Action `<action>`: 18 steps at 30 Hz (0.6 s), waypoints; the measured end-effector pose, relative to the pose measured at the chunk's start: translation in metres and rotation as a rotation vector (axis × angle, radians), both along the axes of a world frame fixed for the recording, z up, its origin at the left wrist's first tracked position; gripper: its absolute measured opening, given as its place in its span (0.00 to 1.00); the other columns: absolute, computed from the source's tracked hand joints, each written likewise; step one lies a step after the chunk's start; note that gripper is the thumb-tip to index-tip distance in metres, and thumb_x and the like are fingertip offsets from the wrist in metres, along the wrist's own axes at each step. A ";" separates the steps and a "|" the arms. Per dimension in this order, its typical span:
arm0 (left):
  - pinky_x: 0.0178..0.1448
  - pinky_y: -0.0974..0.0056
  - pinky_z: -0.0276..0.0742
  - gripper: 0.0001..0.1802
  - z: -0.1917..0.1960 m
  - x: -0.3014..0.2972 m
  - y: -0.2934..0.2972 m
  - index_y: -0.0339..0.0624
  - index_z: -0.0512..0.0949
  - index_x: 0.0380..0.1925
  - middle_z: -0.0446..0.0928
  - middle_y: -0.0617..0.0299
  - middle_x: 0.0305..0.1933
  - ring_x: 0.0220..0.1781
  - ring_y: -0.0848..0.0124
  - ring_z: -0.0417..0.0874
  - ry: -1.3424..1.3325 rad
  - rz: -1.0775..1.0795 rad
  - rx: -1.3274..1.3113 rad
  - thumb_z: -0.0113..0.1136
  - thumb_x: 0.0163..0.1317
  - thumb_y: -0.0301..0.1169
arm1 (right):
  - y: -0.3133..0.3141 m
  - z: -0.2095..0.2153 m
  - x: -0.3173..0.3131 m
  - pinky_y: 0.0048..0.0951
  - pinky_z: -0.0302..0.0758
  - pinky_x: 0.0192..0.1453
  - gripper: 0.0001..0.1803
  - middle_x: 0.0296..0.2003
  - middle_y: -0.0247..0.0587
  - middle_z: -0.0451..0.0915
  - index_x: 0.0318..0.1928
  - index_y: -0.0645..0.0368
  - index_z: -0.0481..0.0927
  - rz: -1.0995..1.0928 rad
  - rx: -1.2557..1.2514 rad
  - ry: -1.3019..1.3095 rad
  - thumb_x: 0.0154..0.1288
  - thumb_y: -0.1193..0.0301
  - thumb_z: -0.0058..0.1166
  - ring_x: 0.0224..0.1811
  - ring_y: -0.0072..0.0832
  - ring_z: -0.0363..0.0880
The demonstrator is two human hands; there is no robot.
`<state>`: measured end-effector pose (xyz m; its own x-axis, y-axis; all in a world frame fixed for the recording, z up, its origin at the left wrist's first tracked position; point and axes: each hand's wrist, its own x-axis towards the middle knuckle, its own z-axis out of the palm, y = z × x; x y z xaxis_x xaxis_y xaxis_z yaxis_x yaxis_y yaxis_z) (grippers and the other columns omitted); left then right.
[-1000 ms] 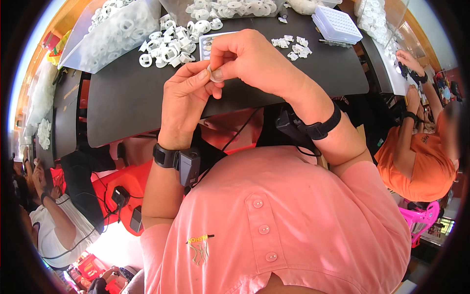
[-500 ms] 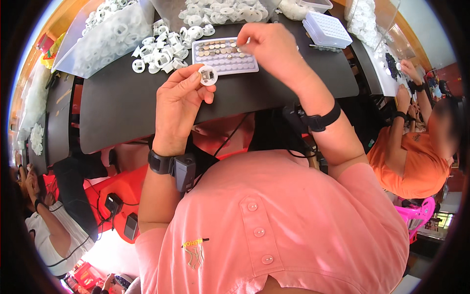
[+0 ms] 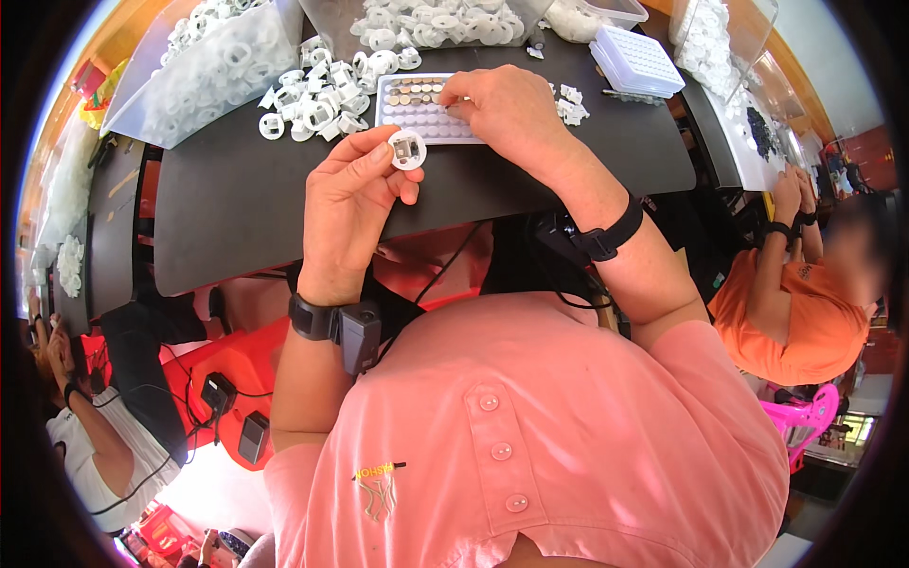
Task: Assembling small white plastic components by hand and placing them into a tray.
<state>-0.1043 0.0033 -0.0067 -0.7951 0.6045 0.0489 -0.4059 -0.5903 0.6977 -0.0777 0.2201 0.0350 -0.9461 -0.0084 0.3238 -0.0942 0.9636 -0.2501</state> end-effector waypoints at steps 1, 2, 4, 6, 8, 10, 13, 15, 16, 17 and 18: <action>0.36 0.63 0.79 0.13 0.000 0.001 0.000 0.27 0.78 0.50 0.83 0.49 0.39 0.35 0.61 0.85 -0.001 0.000 0.003 0.59 0.69 0.24 | 0.000 -0.001 0.000 0.43 0.78 0.41 0.07 0.32 0.39 0.86 0.37 0.49 0.88 -0.008 0.003 0.003 0.59 0.69 0.60 0.36 0.41 0.84; 0.36 0.63 0.79 0.13 0.000 0.001 0.000 0.27 0.78 0.50 0.83 0.49 0.39 0.35 0.61 0.85 0.001 -0.002 0.000 0.59 0.69 0.24 | 0.001 -0.004 0.000 0.43 0.78 0.41 0.07 0.32 0.39 0.86 0.37 0.49 0.88 -0.010 0.001 0.004 0.59 0.69 0.60 0.36 0.41 0.84; 0.36 0.63 0.79 0.13 0.002 0.002 0.000 0.27 0.78 0.50 0.83 0.49 0.39 0.35 0.62 0.85 0.002 0.002 -0.005 0.59 0.69 0.24 | 0.001 -0.008 -0.001 0.43 0.77 0.41 0.07 0.31 0.39 0.86 0.37 0.49 0.88 0.012 0.040 0.078 0.59 0.69 0.60 0.36 0.41 0.84; 0.36 0.63 0.79 0.13 0.003 0.002 0.000 0.27 0.78 0.50 0.83 0.49 0.39 0.35 0.62 0.85 0.006 0.009 -0.013 0.59 0.69 0.24 | 0.001 -0.006 0.000 0.43 0.77 0.41 0.07 0.31 0.38 0.86 0.37 0.49 0.88 0.004 0.030 0.055 0.59 0.69 0.60 0.36 0.41 0.84; 0.36 0.63 0.79 0.13 0.002 0.002 0.000 0.27 0.78 0.50 0.83 0.49 0.39 0.35 0.62 0.85 0.010 0.016 -0.021 0.58 0.69 0.24 | 0.001 -0.006 0.001 0.43 0.77 0.40 0.07 0.31 0.38 0.86 0.38 0.48 0.88 -0.004 0.020 0.031 0.59 0.69 0.60 0.36 0.41 0.84; 0.36 0.63 0.79 0.13 0.002 0.002 0.000 0.27 0.78 0.50 0.82 0.48 0.39 0.35 0.62 0.85 0.009 0.016 -0.020 0.58 0.69 0.24 | 0.002 -0.006 0.001 0.43 0.77 0.41 0.07 0.32 0.38 0.86 0.37 0.49 0.88 0.009 0.014 0.028 0.59 0.69 0.60 0.36 0.41 0.84; 0.36 0.63 0.79 0.13 0.003 0.002 0.000 0.27 0.78 0.50 0.82 0.48 0.39 0.35 0.62 0.85 0.004 0.007 -0.018 0.58 0.70 0.24 | 0.001 -0.008 0.001 0.43 0.78 0.41 0.07 0.33 0.37 0.87 0.37 0.49 0.88 0.005 0.055 0.032 0.59 0.69 0.60 0.37 0.41 0.84; 0.36 0.63 0.79 0.13 0.003 0.002 0.001 0.27 0.78 0.50 0.82 0.48 0.39 0.35 0.62 0.84 0.007 0.009 -0.019 0.58 0.70 0.25 | 0.002 -0.012 0.001 0.44 0.77 0.38 0.07 0.30 0.41 0.86 0.35 0.50 0.88 0.030 0.045 0.092 0.56 0.71 0.58 0.35 0.42 0.85; 0.36 0.63 0.78 0.13 0.003 0.003 0.001 0.27 0.78 0.50 0.82 0.48 0.39 0.35 0.62 0.84 0.008 0.012 -0.018 0.58 0.70 0.25 | 0.003 -0.012 0.001 0.45 0.77 0.35 0.08 0.28 0.44 0.85 0.33 0.50 0.88 0.056 0.036 0.151 0.54 0.73 0.56 0.33 0.44 0.85; 0.36 0.63 0.78 0.13 0.003 0.003 0.001 0.27 0.78 0.50 0.82 0.48 0.39 0.35 0.62 0.84 0.009 0.012 -0.019 0.58 0.70 0.25 | 0.003 -0.012 0.001 0.45 0.77 0.35 0.08 0.28 0.44 0.85 0.33 0.50 0.88 0.056 0.035 0.152 0.54 0.73 0.56 0.33 0.44 0.85; 0.36 0.63 0.78 0.13 0.003 0.003 0.001 0.27 0.78 0.50 0.82 0.48 0.39 0.35 0.62 0.84 0.012 0.012 -0.021 0.58 0.70 0.25 | 0.004 -0.012 0.001 0.45 0.78 0.36 0.09 0.28 0.44 0.85 0.33 0.50 0.88 0.057 0.031 0.133 0.54 0.73 0.56 0.34 0.44 0.85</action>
<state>-0.1016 0.0039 -0.0037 -0.8016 0.5961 0.0465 -0.3902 -0.5805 0.7147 -0.0771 0.2243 0.0232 -0.8924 -0.0729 0.4452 -0.1796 0.9627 -0.2023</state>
